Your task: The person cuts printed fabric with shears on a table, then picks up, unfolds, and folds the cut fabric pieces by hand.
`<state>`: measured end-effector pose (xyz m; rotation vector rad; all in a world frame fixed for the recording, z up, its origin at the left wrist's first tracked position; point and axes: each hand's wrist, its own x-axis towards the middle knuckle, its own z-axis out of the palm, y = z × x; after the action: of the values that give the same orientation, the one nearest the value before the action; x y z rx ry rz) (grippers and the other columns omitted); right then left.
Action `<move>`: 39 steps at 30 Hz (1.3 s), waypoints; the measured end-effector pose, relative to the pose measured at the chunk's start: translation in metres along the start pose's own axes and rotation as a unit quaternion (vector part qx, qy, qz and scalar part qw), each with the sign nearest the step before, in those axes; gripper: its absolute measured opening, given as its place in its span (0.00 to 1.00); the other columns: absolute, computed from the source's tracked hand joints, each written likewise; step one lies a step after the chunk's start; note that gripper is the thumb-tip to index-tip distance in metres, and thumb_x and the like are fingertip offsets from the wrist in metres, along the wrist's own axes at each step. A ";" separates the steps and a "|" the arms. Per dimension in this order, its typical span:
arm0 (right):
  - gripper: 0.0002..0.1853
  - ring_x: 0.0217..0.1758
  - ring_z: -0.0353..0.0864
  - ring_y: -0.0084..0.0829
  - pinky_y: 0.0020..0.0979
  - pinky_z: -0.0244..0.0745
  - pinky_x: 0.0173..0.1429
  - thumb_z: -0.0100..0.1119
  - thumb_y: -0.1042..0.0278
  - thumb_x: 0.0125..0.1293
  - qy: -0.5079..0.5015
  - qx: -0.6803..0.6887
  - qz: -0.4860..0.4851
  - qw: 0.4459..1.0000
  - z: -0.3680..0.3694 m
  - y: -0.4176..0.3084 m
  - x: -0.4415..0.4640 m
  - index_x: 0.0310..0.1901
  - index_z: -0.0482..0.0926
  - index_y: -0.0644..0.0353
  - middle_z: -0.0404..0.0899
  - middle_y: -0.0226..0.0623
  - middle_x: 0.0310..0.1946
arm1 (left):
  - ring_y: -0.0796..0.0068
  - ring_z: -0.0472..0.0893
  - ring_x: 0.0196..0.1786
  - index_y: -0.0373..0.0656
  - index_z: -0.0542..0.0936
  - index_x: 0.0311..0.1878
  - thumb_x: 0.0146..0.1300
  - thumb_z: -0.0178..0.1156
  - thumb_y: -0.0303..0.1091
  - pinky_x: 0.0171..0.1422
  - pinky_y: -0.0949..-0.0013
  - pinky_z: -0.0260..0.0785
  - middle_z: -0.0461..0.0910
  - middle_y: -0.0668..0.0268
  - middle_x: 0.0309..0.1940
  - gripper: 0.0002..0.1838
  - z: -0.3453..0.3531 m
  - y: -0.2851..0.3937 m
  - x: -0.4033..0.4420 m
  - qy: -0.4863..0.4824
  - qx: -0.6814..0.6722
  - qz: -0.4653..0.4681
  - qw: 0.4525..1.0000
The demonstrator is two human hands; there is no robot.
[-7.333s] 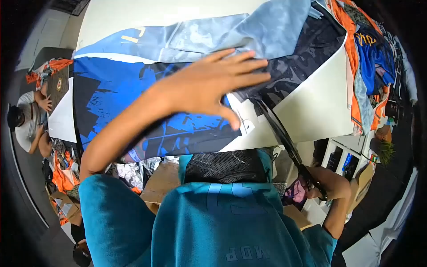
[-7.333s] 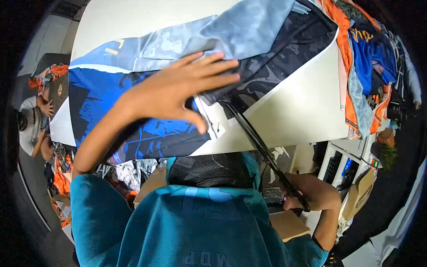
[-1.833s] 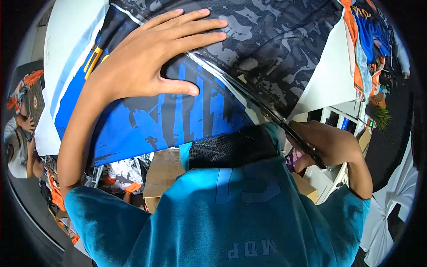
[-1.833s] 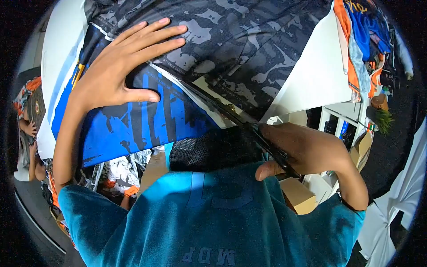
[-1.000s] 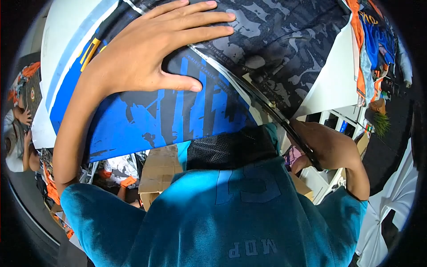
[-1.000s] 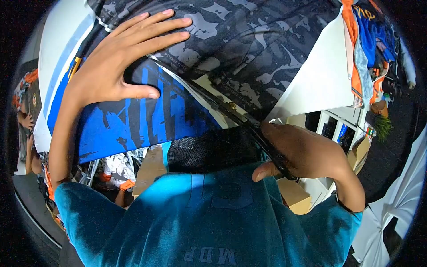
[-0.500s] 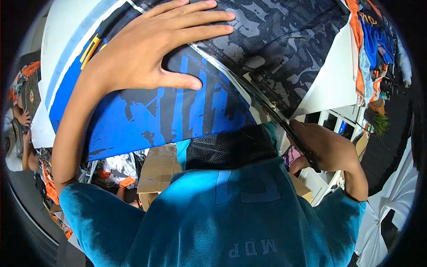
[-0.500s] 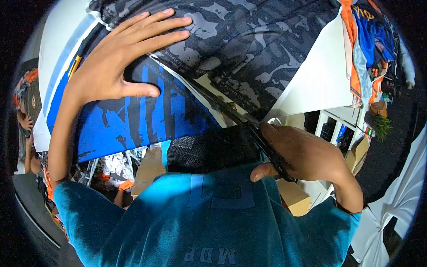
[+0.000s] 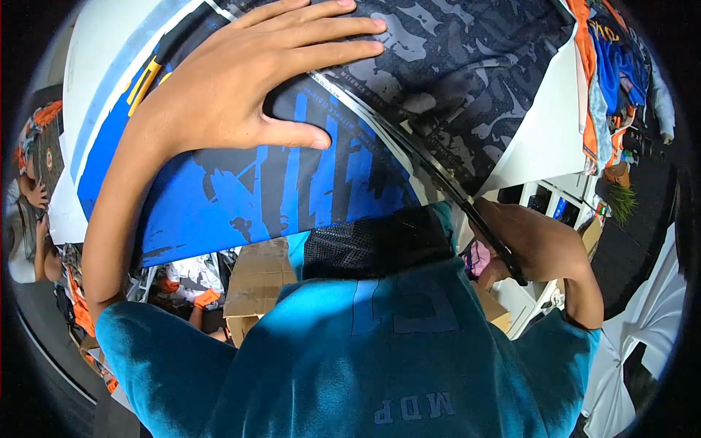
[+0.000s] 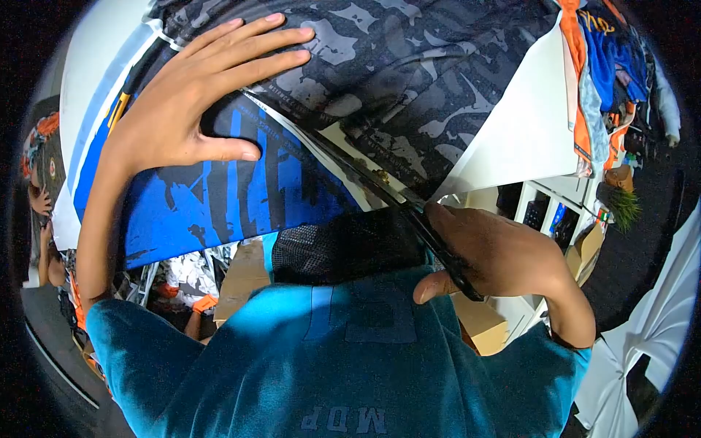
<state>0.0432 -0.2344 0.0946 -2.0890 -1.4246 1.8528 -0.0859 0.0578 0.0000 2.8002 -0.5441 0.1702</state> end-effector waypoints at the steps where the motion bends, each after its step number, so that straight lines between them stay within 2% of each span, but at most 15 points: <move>1: 0.32 0.36 0.74 0.50 0.40 0.68 0.41 0.62 0.67 0.43 0.010 0.002 -0.001 1.000 0.003 0.003 0.000 0.53 0.67 0.70 0.77 0.51 0.38 | 0.65 0.56 0.73 0.56 0.68 0.66 0.44 0.59 0.72 0.77 0.53 0.42 0.63 0.73 0.68 0.47 0.000 0.000 0.000 -0.001 0.001 0.001 1.000; 4: 0.43 0.34 0.75 0.50 0.41 0.67 0.41 0.64 0.35 0.45 0.041 0.007 -0.006 0.999 0.009 0.010 0.000 0.51 0.68 0.69 0.77 0.52 0.39 | 0.65 0.56 0.73 0.55 0.68 0.66 0.44 0.59 0.71 0.77 0.53 0.42 0.63 0.73 0.68 0.47 -0.001 0.001 0.001 -0.004 0.005 0.003 1.000; 5: 0.43 0.34 0.75 0.50 0.41 0.67 0.41 0.64 0.35 0.45 0.040 0.007 -0.006 0.999 0.009 0.009 0.000 0.51 0.68 0.69 0.77 0.52 0.39 | 0.65 0.56 0.73 0.55 0.68 0.66 0.44 0.59 0.71 0.77 0.53 0.42 0.63 0.73 0.68 0.47 -0.001 0.001 0.000 -0.004 0.004 0.003 1.000; 9: 0.34 0.38 0.75 0.51 0.40 0.69 0.44 0.63 0.76 0.44 0.006 -0.017 0.028 0.999 0.006 0.002 0.002 0.57 0.65 0.71 0.77 0.52 0.42 | 0.64 0.56 0.73 0.55 0.68 0.66 0.45 0.59 0.70 0.76 0.52 0.45 0.63 0.72 0.68 0.46 -0.001 0.000 0.000 0.000 0.011 0.010 1.000; 10: 0.34 0.38 0.75 0.51 0.40 0.69 0.44 0.63 0.76 0.44 0.007 -0.018 0.028 0.999 0.006 0.001 0.001 0.57 0.65 0.71 0.77 0.52 0.42 | 0.64 0.56 0.73 0.55 0.68 0.66 0.45 0.59 0.70 0.76 0.52 0.45 0.63 0.72 0.68 0.46 0.000 -0.002 0.000 0.001 0.011 0.010 1.000; 14: 0.34 0.36 0.74 0.50 0.39 0.69 0.41 0.64 0.75 0.45 0.028 -0.012 0.017 0.999 0.006 -0.003 -0.001 0.57 0.65 0.70 0.77 0.51 0.41 | 0.60 0.57 0.71 0.47 0.57 0.71 0.56 0.47 0.73 0.75 0.50 0.46 0.61 0.54 0.67 0.48 0.003 -0.010 0.006 -0.025 0.029 0.070 0.997; 15: 0.34 0.36 0.74 0.50 0.39 0.69 0.41 0.64 0.75 0.45 0.027 -0.013 0.017 0.999 0.006 -0.004 -0.001 0.57 0.65 0.70 0.77 0.51 0.41 | 0.60 0.57 0.71 0.47 0.57 0.71 0.56 0.47 0.73 0.75 0.50 0.46 0.61 0.54 0.67 0.48 0.004 -0.010 0.005 -0.024 0.029 0.070 0.997; 19: 0.32 0.31 0.71 0.48 0.38 0.67 0.38 0.66 0.73 0.46 0.034 0.011 0.018 0.999 0.008 -0.004 0.001 0.55 0.66 0.70 0.77 0.49 0.37 | 0.62 0.59 0.72 0.54 0.67 0.67 0.46 0.60 0.69 0.74 0.51 0.51 0.64 0.70 0.68 0.46 -0.004 0.005 0.001 -0.012 -0.030 -0.020 0.999; 20: 0.32 0.31 0.71 0.48 0.38 0.67 0.38 0.66 0.73 0.46 0.034 0.011 0.018 0.999 0.008 -0.004 0.001 0.55 0.66 0.70 0.77 0.49 0.37 | 0.61 0.61 0.70 0.54 0.66 0.67 0.51 0.57 0.66 0.73 0.52 0.53 0.64 0.69 0.68 0.42 -0.010 0.009 -0.003 -0.074 -0.079 -0.081 0.991; 21: 0.32 0.31 0.72 0.48 0.39 0.67 0.38 0.66 0.64 0.47 0.029 0.000 0.030 0.999 0.008 -0.003 0.001 0.54 0.66 0.70 0.77 0.50 0.37 | 0.61 0.64 0.69 0.54 0.66 0.67 0.55 0.55 0.64 0.72 0.52 0.56 0.64 0.67 0.67 0.39 -0.015 0.011 -0.008 -0.136 -0.127 -0.142 0.972; 22: 0.34 0.31 0.73 0.48 0.39 0.67 0.37 0.65 0.56 0.48 0.024 -0.010 0.042 0.999 0.008 -0.003 0.001 0.52 0.67 0.71 0.77 0.51 0.36 | 0.61 0.64 0.69 0.54 0.66 0.67 0.55 0.55 0.64 0.72 0.52 0.56 0.64 0.67 0.67 0.39 -0.001 -0.033 -0.043 -0.136 -0.127 -0.142 0.972; 24: 0.40 0.31 0.75 0.48 0.40 0.67 0.37 0.65 0.40 0.49 0.013 -0.031 0.065 0.997 0.008 -0.004 0.001 0.50 0.67 0.72 0.78 0.53 0.36 | 0.61 0.65 0.68 0.53 0.66 0.67 0.58 0.54 0.61 0.72 0.54 0.57 0.65 0.65 0.66 0.37 0.010 -0.058 -0.107 -0.128 -0.133 -0.252 0.950; 29: 0.40 0.30 0.74 0.48 0.41 0.67 0.35 0.64 0.40 0.50 -0.014 0.014 0.116 0.993 0.003 -0.010 0.003 0.51 0.67 0.72 0.78 0.53 0.34 | 0.60 0.69 0.65 0.51 0.66 0.66 0.64 0.52 0.53 0.70 0.59 0.62 0.69 0.58 0.63 0.30 0.019 -0.043 -0.195 -0.103 -0.141 -0.513 0.840; 34: 0.40 0.28 0.73 0.48 0.41 0.66 0.34 0.63 0.40 0.50 0.033 -0.007 0.043 0.999 0.007 -0.008 0.000 0.50 0.67 0.72 0.77 0.53 0.33 | 0.60 0.70 0.63 0.49 0.67 0.65 0.65 0.51 0.52 0.68 0.60 0.62 0.69 0.57 0.62 0.29 0.016 -0.044 -0.172 -0.083 -0.139 -0.474 0.866; 39: 0.40 0.27 0.72 0.47 0.40 0.66 0.34 0.62 0.39 0.50 0.014 -0.022 0.076 0.997 0.007 -0.005 0.001 0.49 0.67 0.72 0.77 0.53 0.32 | 0.59 0.70 0.61 0.47 0.68 0.64 0.66 0.50 0.52 0.67 0.60 0.63 0.70 0.57 0.60 0.28 0.003 -0.038 -0.131 -0.061 -0.134 -0.427 0.892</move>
<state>0.0342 -0.2342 0.0944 -2.2944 -1.3467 1.8514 -0.1914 0.1367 -0.0343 2.5071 0.6194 -0.2485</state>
